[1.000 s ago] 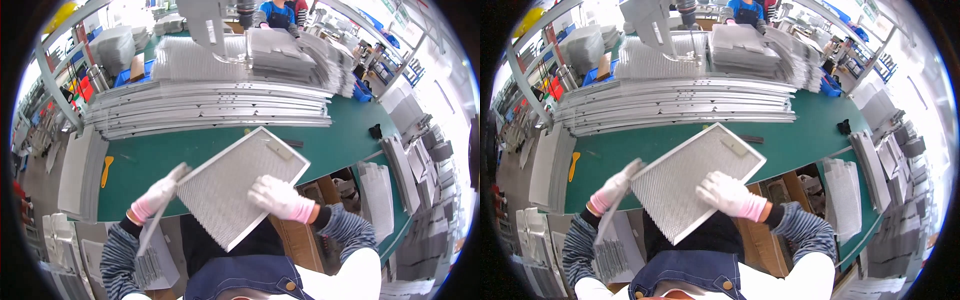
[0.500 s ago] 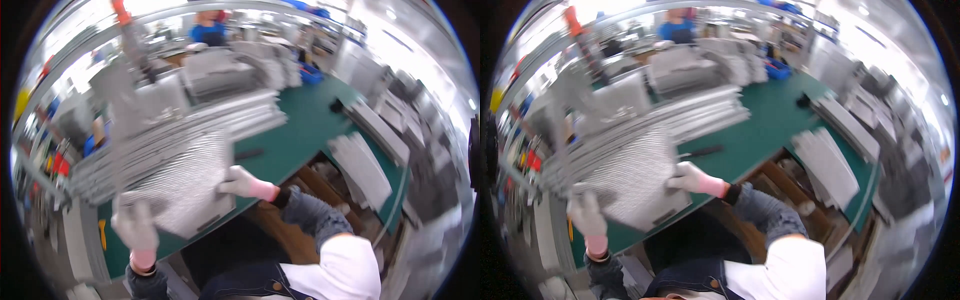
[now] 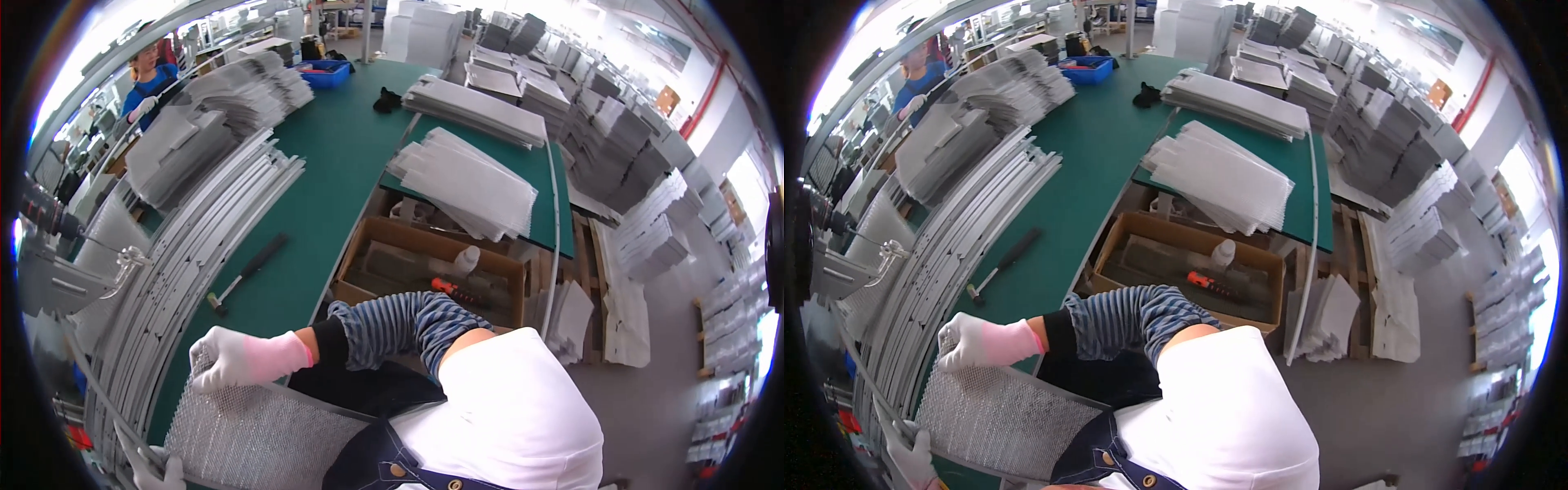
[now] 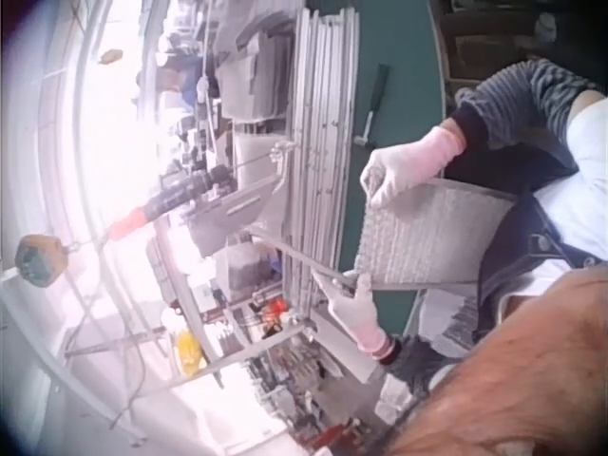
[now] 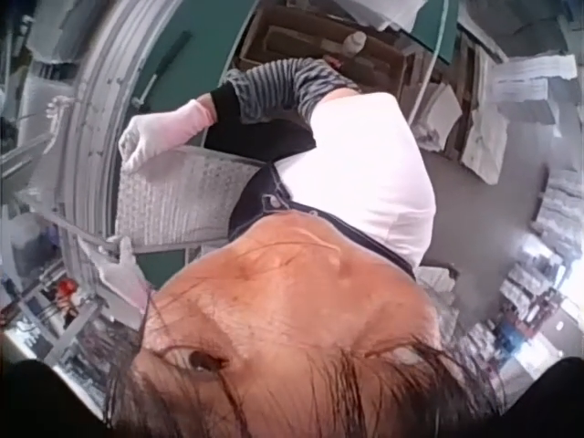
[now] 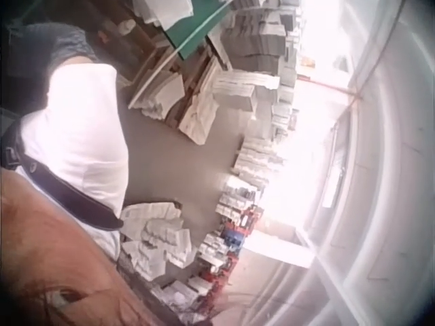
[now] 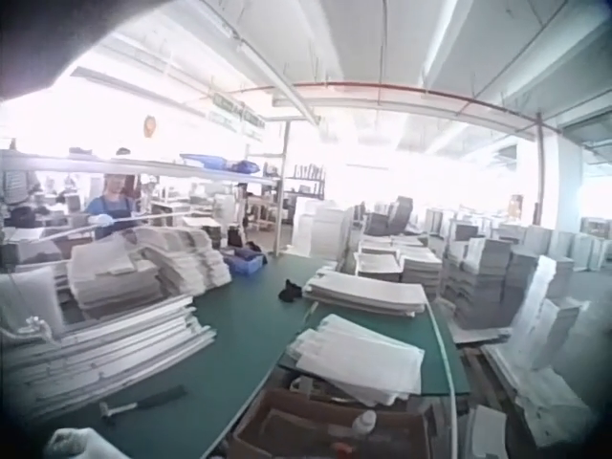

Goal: Assembling metal mesh filters by fitting frames and using a power drill to secure components.

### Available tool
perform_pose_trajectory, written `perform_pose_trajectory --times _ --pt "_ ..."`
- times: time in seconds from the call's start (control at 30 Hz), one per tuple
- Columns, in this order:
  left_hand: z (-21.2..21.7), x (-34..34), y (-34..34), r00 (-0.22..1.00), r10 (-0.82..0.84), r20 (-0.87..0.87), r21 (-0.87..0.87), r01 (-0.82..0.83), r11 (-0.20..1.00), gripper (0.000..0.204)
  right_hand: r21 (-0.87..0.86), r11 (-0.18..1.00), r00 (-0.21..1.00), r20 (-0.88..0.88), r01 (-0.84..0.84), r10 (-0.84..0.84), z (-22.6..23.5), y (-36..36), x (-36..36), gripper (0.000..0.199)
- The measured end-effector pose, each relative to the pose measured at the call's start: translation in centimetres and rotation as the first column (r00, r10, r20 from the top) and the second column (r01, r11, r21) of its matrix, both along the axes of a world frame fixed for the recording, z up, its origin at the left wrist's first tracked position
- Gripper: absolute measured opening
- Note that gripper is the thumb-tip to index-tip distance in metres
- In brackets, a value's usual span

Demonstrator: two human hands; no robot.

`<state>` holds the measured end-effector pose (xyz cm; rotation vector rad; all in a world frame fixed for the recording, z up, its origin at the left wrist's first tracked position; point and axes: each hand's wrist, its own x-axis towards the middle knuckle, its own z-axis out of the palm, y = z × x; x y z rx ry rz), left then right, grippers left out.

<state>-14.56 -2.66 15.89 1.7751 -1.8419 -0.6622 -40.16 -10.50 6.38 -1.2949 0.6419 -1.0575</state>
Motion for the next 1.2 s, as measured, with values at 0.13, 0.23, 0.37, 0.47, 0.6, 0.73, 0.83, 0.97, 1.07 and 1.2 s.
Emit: perform_pose_trajectory --times 0.13,0.23,0.37,0.47,0.6,0.73,0.83,0.97,1.07,1.2 --pt "2.0 1.6 -2.2 0.981 -0.185 -0.063 0.218 0.194 0.957 0.077 -0.025 1.000 1.000 -0.007 -0.018 0.018 1.1 1.1 -0.1 0.017" --pt "2.1 1.6 -3.7 0.957 -0.283 -0.070 0.324 0.290 0.900 0.075 -0.023 0.999 0.999 -0.025 -0.030 0.030 1.1 1.3 -0.8 0.017" --pt "3.3 -1.0 -4.1 0.917 -0.393 0.070 0.307 0.355 0.883 0.079 -0.034 0.998 0.998 -0.046 -0.054 0.052 0.9 1.0 -1.2 0.016" --pt "2.6 -1.5 -4.3 0.911 -0.406 -0.071 0.281 0.409 0.868 0.075 -0.046 0.997 0.998 -0.026 -0.059 0.057 1.2 1.0 -0.9 0.017" --pt "4.9 -3.3 -4.4 0.849 -0.518 0.101 0.223 0.488 0.844 0.069 -0.013 0.996 0.994 -0.063 -0.092 0.091 1.7 1.1 0.0 0.016" --pt "2.3 -4.1 -6.9 0.851 -0.525 0.025 0.237 0.505 0.830 0.066 0.048 0.994 0.994 -0.040 -0.099 0.101 1.2 1.2 0.1 0.017" --pt "2.6 -6.7 -7.3 0.746 -0.666 0.032 0.074 0.662 0.745 0.049 -0.018 0.996 0.994 0.065 -0.085 0.086 1.3 1.2 -0.1 0.021" --pt "-0.2 -7.1 -7.1 0.902 -0.381 -0.201 0.134 0.411 0.902 0.020 -0.028 0.999 0.999 0.040 -0.030 0.031 -0.1 1.9 0.0 0.038" --pt "-0.8 -5.3 -6.2 0.956 -0.293 -0.013 0.201 0.290 0.936 0.012 -0.031 0.999 1.000 -0.007 0.016 -0.016 -2.1 2.2 1.2 0.061" --pt "-2.2 -3.8 -6.9 0.922 -0.384 0.057 0.030 0.383 0.923 0.014 -0.405 0.877 0.959 0.001 0.259 -0.282 -3.8 1.3 3.2 0.088"
